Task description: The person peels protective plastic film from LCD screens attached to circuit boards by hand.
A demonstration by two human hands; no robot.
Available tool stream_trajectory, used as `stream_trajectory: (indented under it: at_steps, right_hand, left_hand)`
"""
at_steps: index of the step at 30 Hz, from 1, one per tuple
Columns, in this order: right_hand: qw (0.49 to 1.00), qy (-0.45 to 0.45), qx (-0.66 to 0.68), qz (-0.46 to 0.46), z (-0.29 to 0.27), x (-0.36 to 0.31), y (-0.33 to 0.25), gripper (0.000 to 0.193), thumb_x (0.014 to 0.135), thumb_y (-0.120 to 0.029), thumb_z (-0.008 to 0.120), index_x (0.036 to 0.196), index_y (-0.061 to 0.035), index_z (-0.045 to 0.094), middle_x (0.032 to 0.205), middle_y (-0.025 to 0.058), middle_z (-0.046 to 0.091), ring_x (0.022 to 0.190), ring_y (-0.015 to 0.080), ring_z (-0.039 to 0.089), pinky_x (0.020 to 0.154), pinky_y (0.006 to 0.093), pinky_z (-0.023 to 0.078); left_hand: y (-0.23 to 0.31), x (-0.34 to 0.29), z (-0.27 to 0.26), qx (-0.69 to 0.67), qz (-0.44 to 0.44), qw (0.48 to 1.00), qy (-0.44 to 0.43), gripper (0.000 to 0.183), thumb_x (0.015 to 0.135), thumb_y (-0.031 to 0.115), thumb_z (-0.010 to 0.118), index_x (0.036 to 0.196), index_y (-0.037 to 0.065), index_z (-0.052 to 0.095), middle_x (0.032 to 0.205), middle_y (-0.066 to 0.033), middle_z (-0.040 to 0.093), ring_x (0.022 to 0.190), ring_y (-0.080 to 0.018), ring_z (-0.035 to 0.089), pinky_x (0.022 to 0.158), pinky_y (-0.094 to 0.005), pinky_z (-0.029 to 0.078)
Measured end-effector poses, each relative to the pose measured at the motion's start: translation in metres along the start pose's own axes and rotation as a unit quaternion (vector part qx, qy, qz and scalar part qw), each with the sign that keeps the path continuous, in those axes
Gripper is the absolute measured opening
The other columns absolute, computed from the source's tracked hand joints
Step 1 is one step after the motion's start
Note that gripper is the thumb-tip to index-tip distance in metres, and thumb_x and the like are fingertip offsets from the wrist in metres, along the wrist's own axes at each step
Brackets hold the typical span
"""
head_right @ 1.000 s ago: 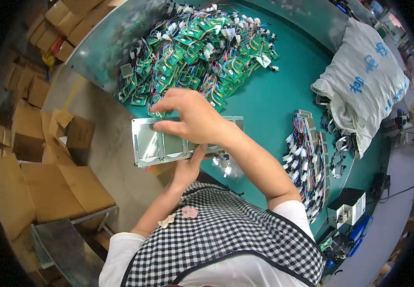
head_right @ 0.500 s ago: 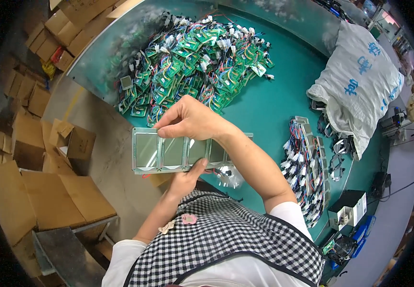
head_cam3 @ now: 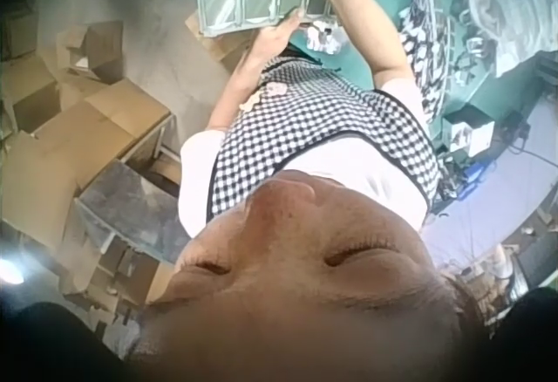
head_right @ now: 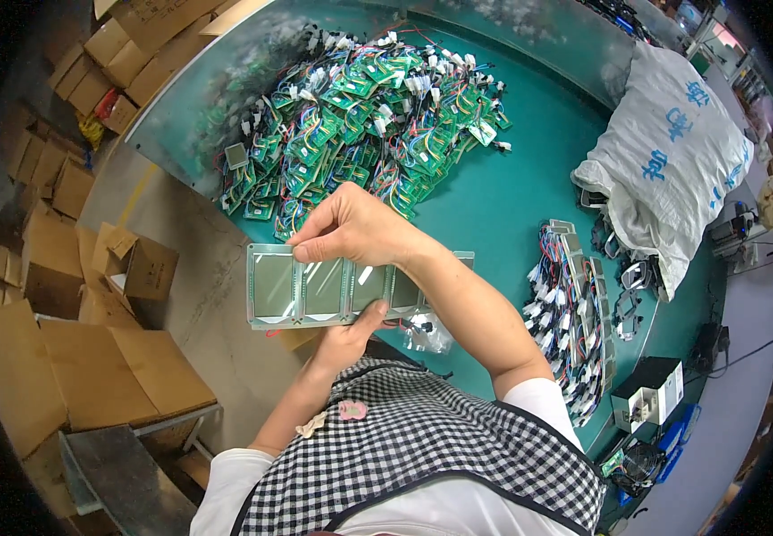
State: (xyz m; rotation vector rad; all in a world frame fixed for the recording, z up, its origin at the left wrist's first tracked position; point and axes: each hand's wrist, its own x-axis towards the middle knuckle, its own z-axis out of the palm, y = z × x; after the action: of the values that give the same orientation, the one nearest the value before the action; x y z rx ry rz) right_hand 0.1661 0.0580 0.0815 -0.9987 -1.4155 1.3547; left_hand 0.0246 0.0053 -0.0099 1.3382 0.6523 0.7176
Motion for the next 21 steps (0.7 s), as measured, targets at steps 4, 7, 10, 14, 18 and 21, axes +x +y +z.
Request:
stream_trajectory:
  at_steps: [4,7,10,14,18,21]
  right_hand:
    - [1.0,0.004,-0.007,0.008,0.002,0.0,-0.001,0.015,0.067,-0.01,0.069,0.079,-0.0006,0.066,0.069,0.0051,0.064,0.062,0.0074,0.056,0.06,0.0212,0.045]
    - [1.0,0.012,0.003,0.003,0.005,-0.001,-0.002,0.013,0.067,-0.009,0.068,0.076,0.0,0.066,0.067,0.0051,0.063,0.061,0.0068,0.055,0.059,0.0208,0.044]
    - [0.998,0.011,0.056,0.019,0.007,0.0,0.001,0.013,0.067,-0.005,0.068,0.078,0.0014,0.064,0.067,0.0035,0.061,0.062,0.0065,0.055,0.058,0.0191,0.044]
    - [1.0,0.024,0.012,0.014,0.013,0.0,-0.007,0.013,0.064,-0.009,0.067,0.068,0.0006,0.06,0.061,0.0014,0.058,0.057,0.0053,0.052,0.052,0.0193,0.042]
    - [0.993,0.08,-0.084,-0.034,0.014,-0.001,-0.011,0.025,0.058,-0.017,0.07,0.056,-0.0009,0.051,0.053,0.0037,0.054,0.048,0.0097,0.05,0.046,0.0241,0.039]
    - [0.954,0.117,-0.268,-0.069,0.018,-0.007,-0.021,0.037,0.053,-0.028,0.076,0.058,-0.0024,0.049,0.051,0.0063,0.05,0.047,0.0169,0.05,0.046,0.0286,0.039]
  left_hand:
    - [-0.005,-0.001,-0.003,0.027,0.008,0.999,-0.017,0.02,0.084,0.009,0.052,0.099,-0.004,0.053,0.089,-0.0053,0.056,0.078,-0.0109,0.053,0.068,-0.0231,0.046]
    - [-0.005,-0.001,-0.003,0.059,0.042,0.997,-0.011,0.021,0.084,0.01,0.053,0.099,-0.005,0.053,0.09,-0.0052,0.056,0.078,-0.0106,0.053,0.068,-0.023,0.045]
    - [-0.004,0.0,-0.005,0.107,0.063,0.992,-0.025,0.021,0.084,0.009,0.053,0.1,-0.004,0.053,0.09,-0.0051,0.056,0.078,-0.0102,0.053,0.068,-0.0233,0.045]
    - [0.001,0.005,-0.004,0.153,0.077,0.985,-0.034,0.02,0.084,0.008,0.053,0.1,-0.003,0.053,0.09,-0.0057,0.057,0.078,-0.0106,0.054,0.067,-0.0237,0.045]
    - [0.005,0.017,0.004,0.06,0.067,0.995,-0.044,0.02,0.083,0.009,0.052,0.1,-0.002,0.053,0.089,-0.006,0.057,0.077,-0.0117,0.056,0.065,-0.024,0.047]
    - [0.003,0.025,0.001,0.058,0.101,0.991,-0.065,0.026,0.083,0.008,0.052,0.107,-0.001,0.048,0.092,-0.0062,0.056,0.084,-0.0137,0.055,0.07,-0.0259,0.047]
